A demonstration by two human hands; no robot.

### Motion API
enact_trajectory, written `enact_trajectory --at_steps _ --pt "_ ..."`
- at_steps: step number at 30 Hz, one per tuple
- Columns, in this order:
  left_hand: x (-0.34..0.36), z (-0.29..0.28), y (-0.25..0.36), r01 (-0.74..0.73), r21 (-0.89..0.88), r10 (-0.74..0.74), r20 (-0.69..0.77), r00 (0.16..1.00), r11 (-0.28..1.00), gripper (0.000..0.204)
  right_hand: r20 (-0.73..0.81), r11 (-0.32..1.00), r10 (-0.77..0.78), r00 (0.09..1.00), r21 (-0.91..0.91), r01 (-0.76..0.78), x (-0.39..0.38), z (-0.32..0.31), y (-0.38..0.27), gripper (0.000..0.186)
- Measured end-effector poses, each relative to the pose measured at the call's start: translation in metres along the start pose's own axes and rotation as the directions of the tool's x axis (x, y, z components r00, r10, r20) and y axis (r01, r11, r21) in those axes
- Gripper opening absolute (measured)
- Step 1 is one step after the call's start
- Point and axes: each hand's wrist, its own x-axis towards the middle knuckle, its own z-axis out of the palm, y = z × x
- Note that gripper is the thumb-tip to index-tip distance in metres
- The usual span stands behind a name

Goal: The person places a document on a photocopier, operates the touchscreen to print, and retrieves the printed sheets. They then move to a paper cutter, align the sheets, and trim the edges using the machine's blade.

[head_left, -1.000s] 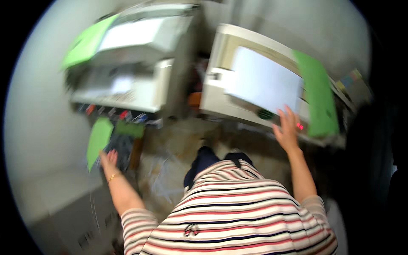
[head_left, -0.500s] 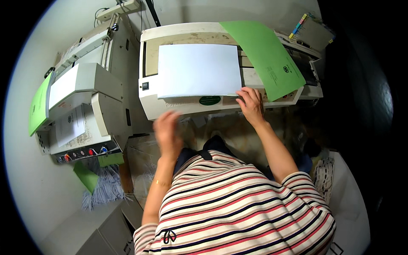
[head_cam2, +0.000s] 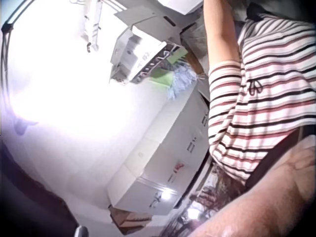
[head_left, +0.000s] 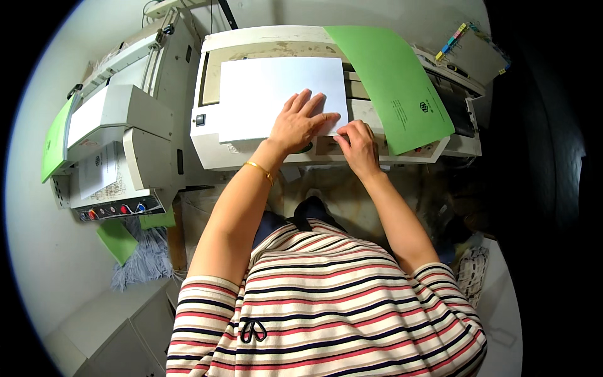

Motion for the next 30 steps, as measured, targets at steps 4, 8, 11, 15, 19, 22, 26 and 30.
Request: enact_trajectory --at_steps 4,8,11,15,19,22,26,30 --pt "0.015 0.008 -0.005 0.022 0.036 -0.021 -0.021 1.0 0.999 0.038 0.124 0.999 0.039 0.992 -0.042 -0.034 0.011 -0.002 0.001 0.015" --pt "0.017 0.014 -0.006 0.054 0.083 -0.054 -0.001 0.999 0.995 0.037 0.149 0.995 -0.072 0.986 -0.057 0.081 0.012 -0.004 0.003 0.014" --pt "0.017 0.016 -0.006 0.063 0.07 -0.061 -0.028 0.998 0.996 0.032 0.126 0.987 -0.149 0.981 -0.038 0.155 0.008 -0.004 0.002 0.015" --pt "0.018 0.017 -0.005 0.079 0.08 -0.077 -0.028 0.997 0.994 0.03 0.026 0.996 -0.084 0.996 0.027 0.083 0.004 -0.001 -0.004 0.015" --pt "0.018 0.015 -0.004 0.082 0.073 -0.079 -0.036 0.996 0.994 0.03 0.017 0.996 -0.063 0.998 -0.066 0.064 0.005 0.006 -0.011 0.015" --pt "0.018 0.014 -0.004 0.087 0.065 -0.085 -0.035 0.996 0.994 0.03 0.085 0.995 -0.026 0.996 -0.09 0.034 0.01 0.008 -0.008 0.013" --pt "0.018 0.014 -0.004 0.085 0.07 -0.084 -0.027 0.996 0.994 0.03 0.201 0.99 -0.118 0.972 -0.049 0.13 0.016 0.002 0.004 0.012" --pt "0.017 0.015 -0.004 0.09 0.07 -0.088 -0.036 0.995 0.993 0.03 0.193 0.969 -0.244 0.95 0.027 0.244 0.017 -0.005 0.006 0.012"
